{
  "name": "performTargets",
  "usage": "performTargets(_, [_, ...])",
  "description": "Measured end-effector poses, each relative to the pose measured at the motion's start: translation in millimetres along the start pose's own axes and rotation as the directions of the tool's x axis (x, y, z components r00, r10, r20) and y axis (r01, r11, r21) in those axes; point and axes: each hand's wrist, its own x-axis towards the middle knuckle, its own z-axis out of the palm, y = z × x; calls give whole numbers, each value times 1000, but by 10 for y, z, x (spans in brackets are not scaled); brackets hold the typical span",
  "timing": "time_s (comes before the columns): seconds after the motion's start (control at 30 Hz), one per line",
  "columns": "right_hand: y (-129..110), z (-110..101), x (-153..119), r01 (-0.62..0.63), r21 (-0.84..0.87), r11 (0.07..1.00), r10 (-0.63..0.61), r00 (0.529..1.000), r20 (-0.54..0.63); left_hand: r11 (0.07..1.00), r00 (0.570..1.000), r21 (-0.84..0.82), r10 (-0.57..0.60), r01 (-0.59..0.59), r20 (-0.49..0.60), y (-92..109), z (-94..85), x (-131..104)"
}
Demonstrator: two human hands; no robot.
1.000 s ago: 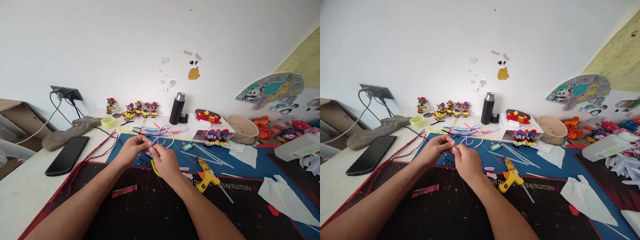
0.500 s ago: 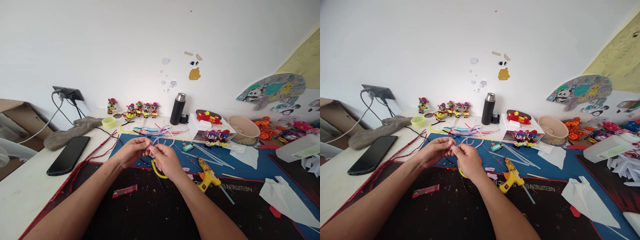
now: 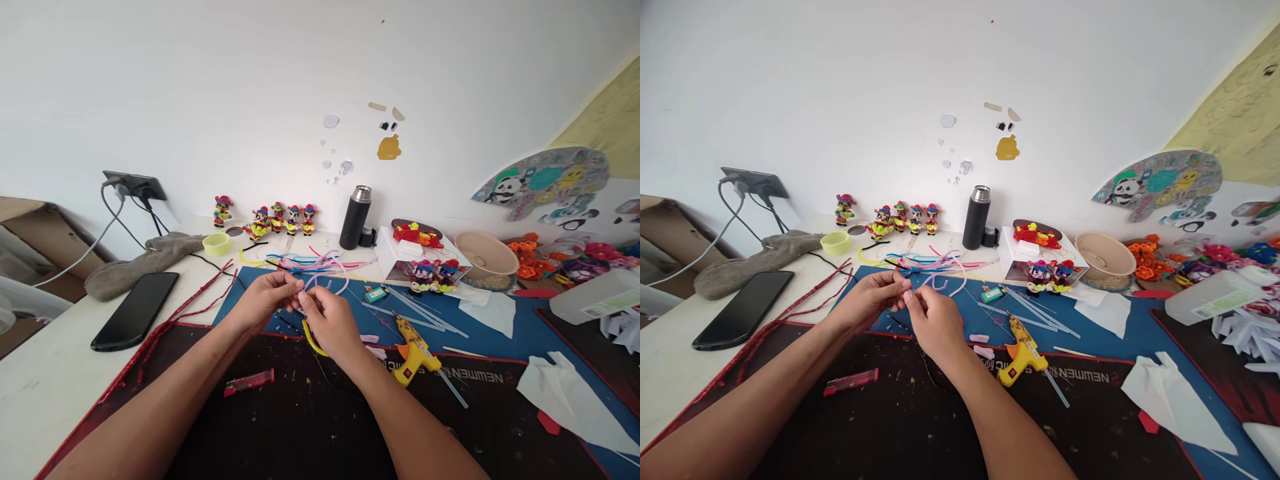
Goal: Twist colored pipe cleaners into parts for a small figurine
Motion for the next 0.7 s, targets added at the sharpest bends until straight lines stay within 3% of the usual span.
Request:
performTargets(0.4, [-18,-18,6,10,-31,999,-11,1000,-21,998,998,-52,-17,20,58,-38,7,-5])
performTargets(0.57, [-4,56,-3,-106,251,962,103,994,25,997,996,-76,12,-5,89,-38,21,-20])
performTargets(0.7, [-56,71,-6,-266,562,783,215,964,157,991,995,-136,7,6,95,-49,34,-26])
